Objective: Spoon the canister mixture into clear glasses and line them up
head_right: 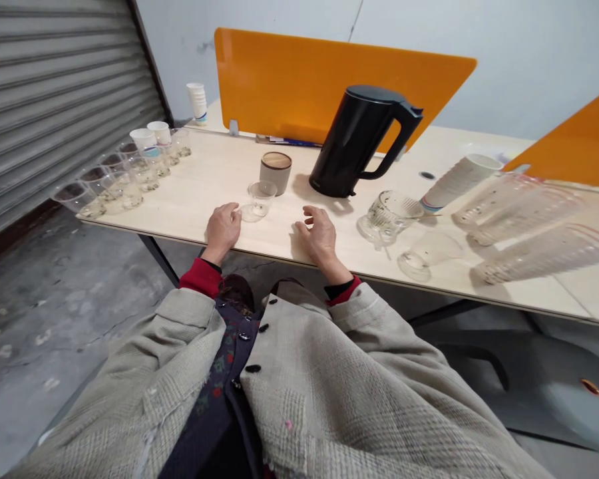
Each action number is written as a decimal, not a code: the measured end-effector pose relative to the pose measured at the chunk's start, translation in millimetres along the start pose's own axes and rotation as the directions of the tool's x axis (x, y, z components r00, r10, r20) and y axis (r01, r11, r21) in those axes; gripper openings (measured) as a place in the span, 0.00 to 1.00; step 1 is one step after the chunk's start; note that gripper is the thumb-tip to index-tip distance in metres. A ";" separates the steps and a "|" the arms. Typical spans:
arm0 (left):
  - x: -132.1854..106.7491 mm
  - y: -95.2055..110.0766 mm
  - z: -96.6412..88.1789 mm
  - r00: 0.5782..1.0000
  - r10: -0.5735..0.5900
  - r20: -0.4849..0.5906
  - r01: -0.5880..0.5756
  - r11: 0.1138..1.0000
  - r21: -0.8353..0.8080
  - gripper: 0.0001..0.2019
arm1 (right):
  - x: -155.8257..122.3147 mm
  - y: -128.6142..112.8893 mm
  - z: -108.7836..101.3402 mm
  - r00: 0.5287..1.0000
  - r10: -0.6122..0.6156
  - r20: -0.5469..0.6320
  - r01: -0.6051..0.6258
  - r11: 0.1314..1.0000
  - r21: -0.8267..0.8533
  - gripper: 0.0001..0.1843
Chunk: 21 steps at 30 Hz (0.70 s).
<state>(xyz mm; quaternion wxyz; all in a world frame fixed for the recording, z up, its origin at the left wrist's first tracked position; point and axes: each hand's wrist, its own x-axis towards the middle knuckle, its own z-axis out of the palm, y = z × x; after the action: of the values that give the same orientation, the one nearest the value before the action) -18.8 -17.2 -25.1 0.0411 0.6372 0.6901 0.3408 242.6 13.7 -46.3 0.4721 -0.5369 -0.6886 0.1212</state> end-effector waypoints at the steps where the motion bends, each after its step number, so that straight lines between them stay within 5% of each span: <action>1: -0.3 0.7 -0.6 1.000 -0.002 0.004 0.002 1.000 0.003 0.18 | -1.9 0.8 -2.2 1.000 0.007 -0.003 -0.007 1.000 0.005 0.24; 21: 1.8 -0.1 -2.0 1.000 0.003 0.002 -0.003 1.000 0.028 0.19 | -11.6 11.6 -16.1 0.994 0.100 -0.036 -0.096 0.991 0.094 0.23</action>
<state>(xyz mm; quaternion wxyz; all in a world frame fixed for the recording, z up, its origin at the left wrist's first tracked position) -20.1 -16.4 -23.0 0.0325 0.6392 0.6936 0.3305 262.1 2.9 -51.7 0.5038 -0.5501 -0.6452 0.1651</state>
